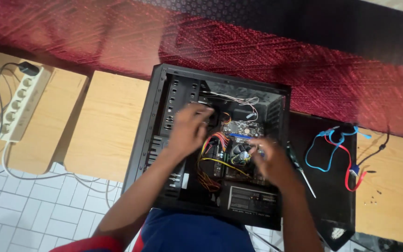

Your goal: Managing and routing internal power and data cables inside a computer case

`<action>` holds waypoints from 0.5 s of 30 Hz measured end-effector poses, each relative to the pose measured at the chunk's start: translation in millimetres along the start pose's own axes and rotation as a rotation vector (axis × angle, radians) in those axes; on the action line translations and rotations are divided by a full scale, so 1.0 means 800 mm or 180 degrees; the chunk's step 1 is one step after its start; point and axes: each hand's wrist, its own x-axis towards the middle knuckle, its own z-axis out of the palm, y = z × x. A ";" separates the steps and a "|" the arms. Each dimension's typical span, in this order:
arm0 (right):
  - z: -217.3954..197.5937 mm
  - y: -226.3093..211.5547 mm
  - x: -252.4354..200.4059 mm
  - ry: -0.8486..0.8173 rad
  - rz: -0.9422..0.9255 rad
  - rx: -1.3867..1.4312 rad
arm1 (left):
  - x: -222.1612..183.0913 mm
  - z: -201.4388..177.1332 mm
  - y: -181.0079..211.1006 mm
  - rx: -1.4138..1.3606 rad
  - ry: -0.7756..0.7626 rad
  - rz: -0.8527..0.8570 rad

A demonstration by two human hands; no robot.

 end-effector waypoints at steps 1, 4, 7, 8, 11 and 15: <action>-0.006 0.024 0.008 0.0504 -0.0336 -0.0430 | 0.004 0.017 0.014 -0.0456 -0.0220 0.0249; -0.001 0.100 0.026 0.1151 -0.0677 -0.1178 | 0.006 0.066 0.042 -0.0337 -0.1238 0.0670; 0.010 0.099 0.028 0.1393 -0.0676 -0.1661 | -0.009 0.134 0.034 0.0531 -0.2357 0.0766; 0.013 0.086 0.026 0.1475 -0.0670 -0.1830 | -0.018 0.161 0.027 0.0798 -0.2691 0.0677; 0.008 0.071 0.025 0.1474 -0.0418 -0.1304 | -0.008 0.159 0.043 0.1539 -0.3314 0.0301; 0.012 0.080 0.023 0.1484 -0.0341 -0.1537 | -0.022 0.164 0.017 0.1377 -0.3167 0.0165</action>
